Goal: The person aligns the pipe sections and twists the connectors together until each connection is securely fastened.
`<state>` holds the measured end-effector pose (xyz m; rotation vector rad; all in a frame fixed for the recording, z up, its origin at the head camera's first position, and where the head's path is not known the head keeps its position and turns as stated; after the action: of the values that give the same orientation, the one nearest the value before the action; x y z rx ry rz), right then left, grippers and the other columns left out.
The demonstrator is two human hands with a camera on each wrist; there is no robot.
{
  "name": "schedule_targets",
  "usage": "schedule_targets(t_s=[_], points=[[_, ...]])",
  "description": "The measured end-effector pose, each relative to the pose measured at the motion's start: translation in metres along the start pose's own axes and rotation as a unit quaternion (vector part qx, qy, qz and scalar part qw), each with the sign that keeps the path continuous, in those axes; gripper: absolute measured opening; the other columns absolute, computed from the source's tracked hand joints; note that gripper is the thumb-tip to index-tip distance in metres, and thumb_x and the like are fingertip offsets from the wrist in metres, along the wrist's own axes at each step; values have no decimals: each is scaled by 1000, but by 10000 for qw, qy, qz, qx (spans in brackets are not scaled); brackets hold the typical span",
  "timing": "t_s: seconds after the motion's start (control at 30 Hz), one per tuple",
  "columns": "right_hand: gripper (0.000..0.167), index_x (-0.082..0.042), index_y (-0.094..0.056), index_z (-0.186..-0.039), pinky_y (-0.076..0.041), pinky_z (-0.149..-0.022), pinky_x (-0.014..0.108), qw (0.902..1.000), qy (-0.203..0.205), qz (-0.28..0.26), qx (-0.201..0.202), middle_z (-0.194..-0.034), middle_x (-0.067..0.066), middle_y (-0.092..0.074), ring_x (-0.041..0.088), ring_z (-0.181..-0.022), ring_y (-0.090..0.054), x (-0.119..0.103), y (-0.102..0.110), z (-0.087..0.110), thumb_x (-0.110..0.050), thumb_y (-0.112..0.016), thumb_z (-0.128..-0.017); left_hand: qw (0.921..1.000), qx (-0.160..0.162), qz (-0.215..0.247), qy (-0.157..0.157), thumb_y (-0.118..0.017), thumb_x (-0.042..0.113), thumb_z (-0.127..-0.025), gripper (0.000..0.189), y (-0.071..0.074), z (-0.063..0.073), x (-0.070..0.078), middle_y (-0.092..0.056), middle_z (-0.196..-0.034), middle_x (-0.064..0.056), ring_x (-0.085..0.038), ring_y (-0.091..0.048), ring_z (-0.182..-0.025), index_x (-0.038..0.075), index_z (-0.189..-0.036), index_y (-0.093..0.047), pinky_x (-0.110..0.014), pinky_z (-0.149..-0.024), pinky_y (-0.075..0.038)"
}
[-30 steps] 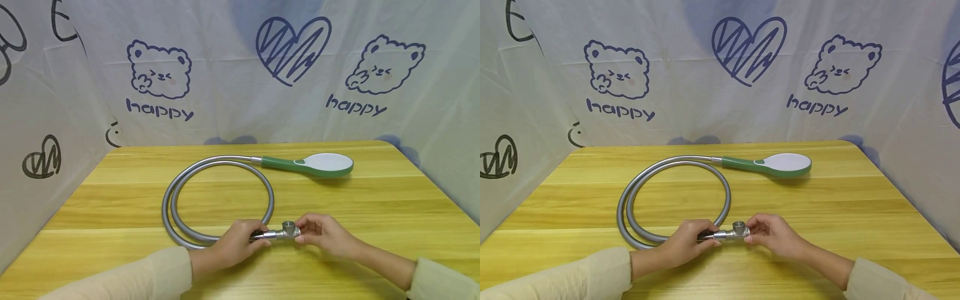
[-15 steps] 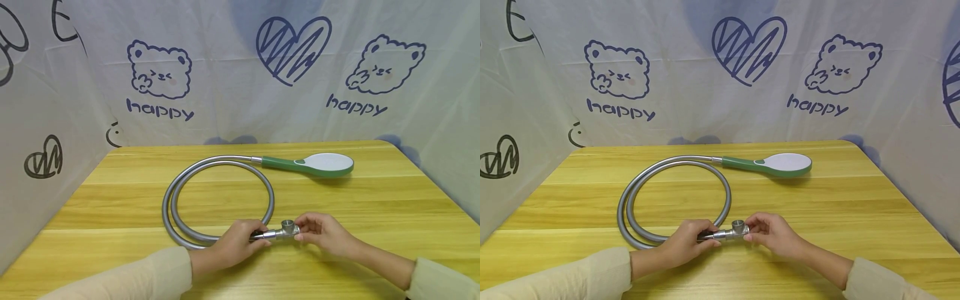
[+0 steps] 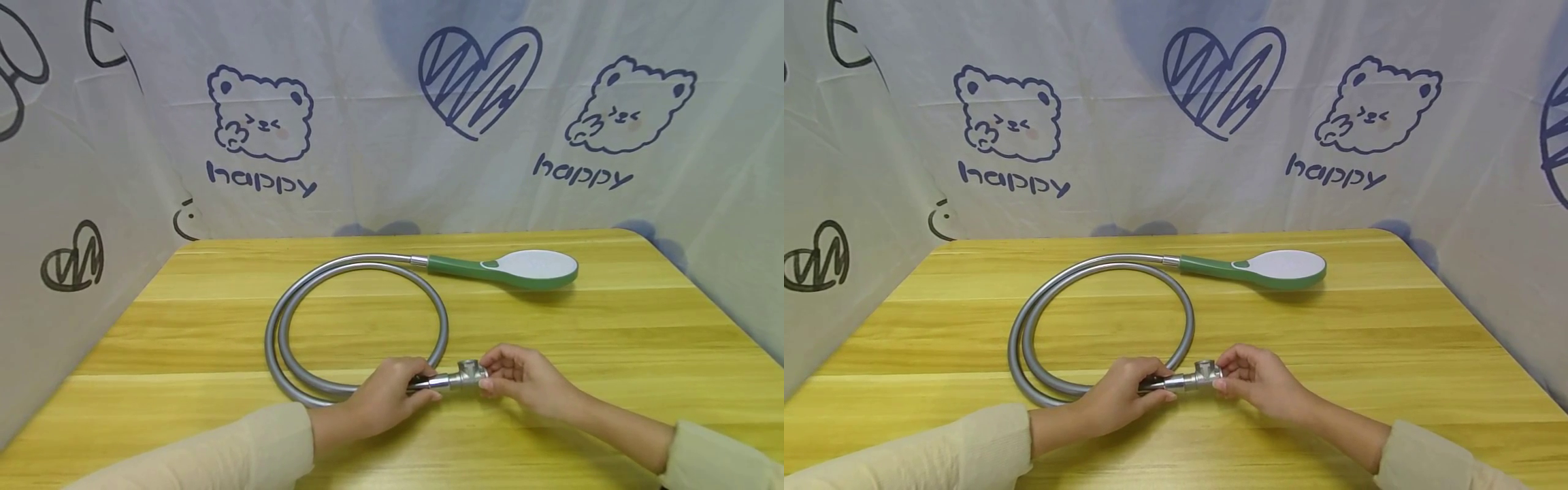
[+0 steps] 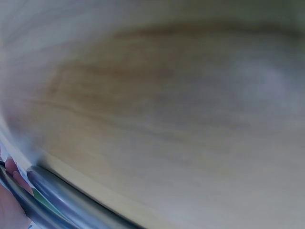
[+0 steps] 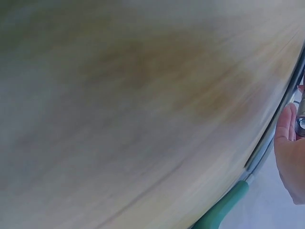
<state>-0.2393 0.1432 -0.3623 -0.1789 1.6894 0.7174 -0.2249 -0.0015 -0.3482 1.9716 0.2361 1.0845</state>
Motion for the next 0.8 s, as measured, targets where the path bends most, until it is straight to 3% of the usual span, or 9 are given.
schedule_targets(t_s=[0.23, 0.47, 0.8], points=[[32, 17, -51, -105, -56, -70, 28, 9999, 29, -138, 8, -91, 23, -61, 8, -77, -65, 0, 0, 1, -8, -61, -88, 10000, 14, 37, -28, -69, 16, -83, 14, -1, -1, -1, -69, -87, -6, 0, -53, -71, 5, -91, -66, -12, -62, -46], [40, 16, -48, -108, -54, -67, 21, 9998, -80, -155, 98, -94, 19, -59, 6, -78, -61, 1, 1, 2, -6, -68, -81, 10000, 21, 21, -82, -69, 16, -83, 14, -2, -2, -1, -70, -88, -6, -1, -56, -73, 5, -91, -66, -12, -63, -47], [33, 14, -47, -104, -53, -65, 20, 9992, 357, -108, 128, -92, 21, -58, 4, -76, -60, -5, 0, 3, -2, -67, -82, 9999, 25, 115, -82, -70, 15, -82, 14, -3, -1, -2, -69, -88, -6, -1, -56, -72, 4, -91, -66, -12, -63, -47]])
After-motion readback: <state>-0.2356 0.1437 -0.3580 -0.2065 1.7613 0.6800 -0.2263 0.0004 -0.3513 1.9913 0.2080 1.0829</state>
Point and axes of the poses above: each hand's wrist, its own z-axis away from the middle knuckle, its own y-axis out of the back of the hand, x = y × z, the point moved 9 cm from there along -z, towards the middle knuckle
